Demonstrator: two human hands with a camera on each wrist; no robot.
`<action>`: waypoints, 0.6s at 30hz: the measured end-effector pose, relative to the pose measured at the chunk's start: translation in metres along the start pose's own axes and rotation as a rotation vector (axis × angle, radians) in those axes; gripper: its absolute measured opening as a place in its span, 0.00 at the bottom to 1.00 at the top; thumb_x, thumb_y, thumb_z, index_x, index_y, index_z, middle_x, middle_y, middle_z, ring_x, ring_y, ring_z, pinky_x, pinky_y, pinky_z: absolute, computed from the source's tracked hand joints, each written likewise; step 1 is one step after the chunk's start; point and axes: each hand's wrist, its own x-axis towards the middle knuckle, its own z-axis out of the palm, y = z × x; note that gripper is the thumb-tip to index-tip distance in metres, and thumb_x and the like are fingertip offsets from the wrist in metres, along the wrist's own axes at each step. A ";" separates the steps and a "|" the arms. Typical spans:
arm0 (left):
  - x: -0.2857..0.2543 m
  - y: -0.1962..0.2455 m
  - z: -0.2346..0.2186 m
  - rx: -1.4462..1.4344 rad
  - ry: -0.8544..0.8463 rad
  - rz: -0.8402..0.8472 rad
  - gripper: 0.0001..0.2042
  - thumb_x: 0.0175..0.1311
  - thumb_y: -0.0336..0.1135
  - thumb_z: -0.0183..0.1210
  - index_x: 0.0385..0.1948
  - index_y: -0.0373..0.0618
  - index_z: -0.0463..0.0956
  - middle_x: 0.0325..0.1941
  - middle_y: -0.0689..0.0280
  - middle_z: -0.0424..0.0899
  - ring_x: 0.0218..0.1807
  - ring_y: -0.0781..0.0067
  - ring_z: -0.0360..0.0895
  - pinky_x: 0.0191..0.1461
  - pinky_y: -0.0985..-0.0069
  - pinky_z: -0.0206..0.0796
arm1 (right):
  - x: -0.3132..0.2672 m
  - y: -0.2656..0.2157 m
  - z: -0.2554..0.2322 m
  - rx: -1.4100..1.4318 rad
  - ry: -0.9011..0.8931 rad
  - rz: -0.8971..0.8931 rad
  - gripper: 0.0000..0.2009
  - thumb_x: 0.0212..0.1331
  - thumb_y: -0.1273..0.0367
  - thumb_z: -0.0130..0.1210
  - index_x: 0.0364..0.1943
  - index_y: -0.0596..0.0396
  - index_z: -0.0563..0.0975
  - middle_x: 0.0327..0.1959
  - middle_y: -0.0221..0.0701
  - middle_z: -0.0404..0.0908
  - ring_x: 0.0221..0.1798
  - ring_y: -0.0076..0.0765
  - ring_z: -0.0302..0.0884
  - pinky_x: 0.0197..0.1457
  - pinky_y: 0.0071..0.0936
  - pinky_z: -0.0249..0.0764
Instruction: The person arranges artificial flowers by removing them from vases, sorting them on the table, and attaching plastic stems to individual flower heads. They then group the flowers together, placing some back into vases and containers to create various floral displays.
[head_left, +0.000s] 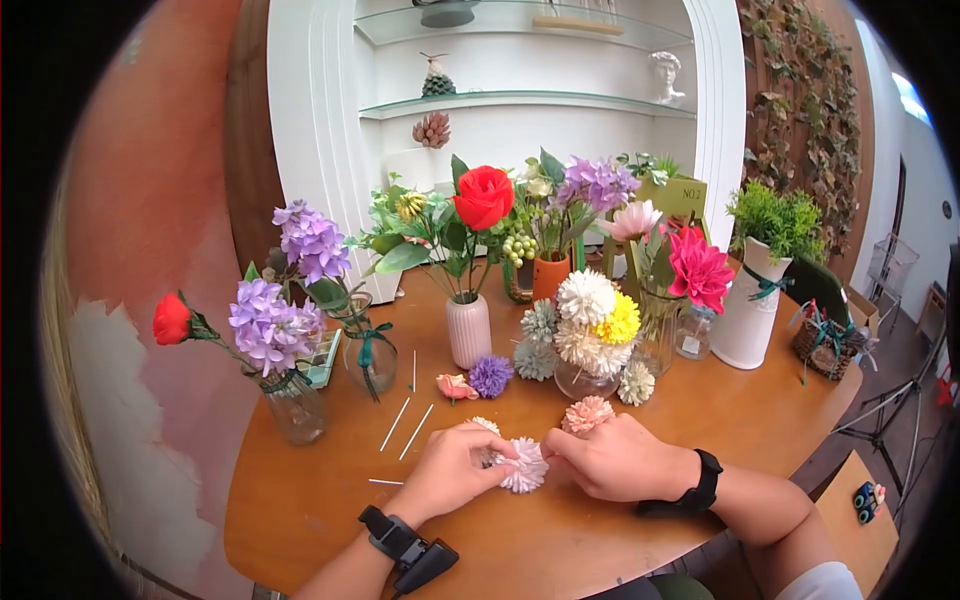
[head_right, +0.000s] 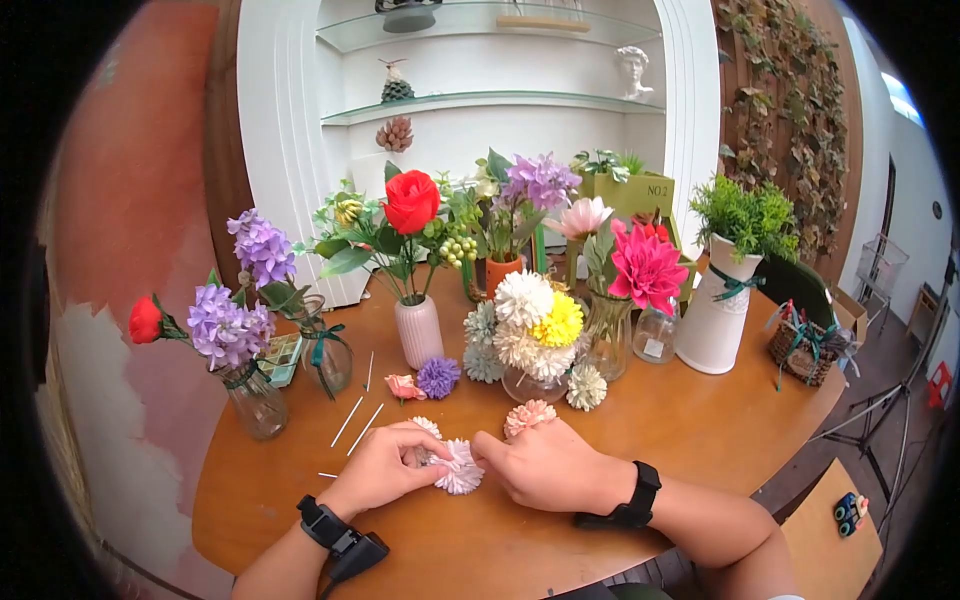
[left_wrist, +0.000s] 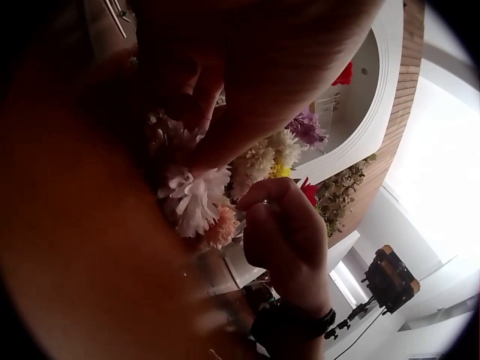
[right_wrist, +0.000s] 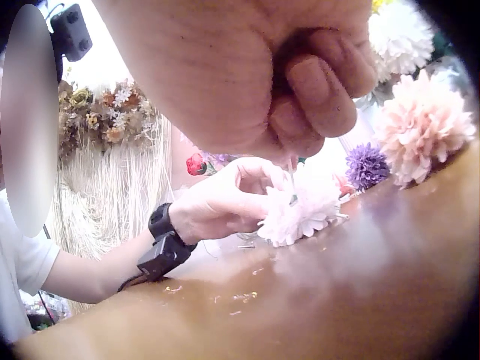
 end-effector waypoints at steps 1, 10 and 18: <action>0.000 -0.002 0.000 0.007 -0.008 -0.011 0.08 0.52 0.28 0.67 0.34 0.39 0.82 0.37 0.65 0.81 0.37 0.80 0.77 0.42 0.79 0.71 | -0.002 0.001 -0.001 0.011 0.014 0.002 0.06 0.55 0.70 0.55 0.33 0.56 0.72 0.13 0.37 0.72 0.17 0.47 0.73 0.21 0.42 0.67; 0.002 0.006 0.008 0.017 -0.033 0.095 0.21 0.54 0.33 0.68 0.51 0.47 0.78 0.37 0.67 0.78 0.24 0.84 0.71 0.32 0.83 0.67 | -0.014 0.002 -0.018 0.014 -0.117 0.135 0.09 0.62 0.65 0.52 0.34 0.57 0.74 0.18 0.36 0.76 0.22 0.47 0.77 0.23 0.42 0.73; 0.001 0.017 0.014 -0.245 0.006 -0.092 0.17 0.51 0.17 0.59 0.45 0.39 0.81 0.43 0.62 0.82 0.32 0.81 0.80 0.31 0.83 0.73 | -0.016 0.001 -0.021 0.117 -0.171 0.156 0.07 0.59 0.69 0.52 0.39 0.56 0.71 0.17 0.38 0.75 0.21 0.48 0.77 0.22 0.44 0.72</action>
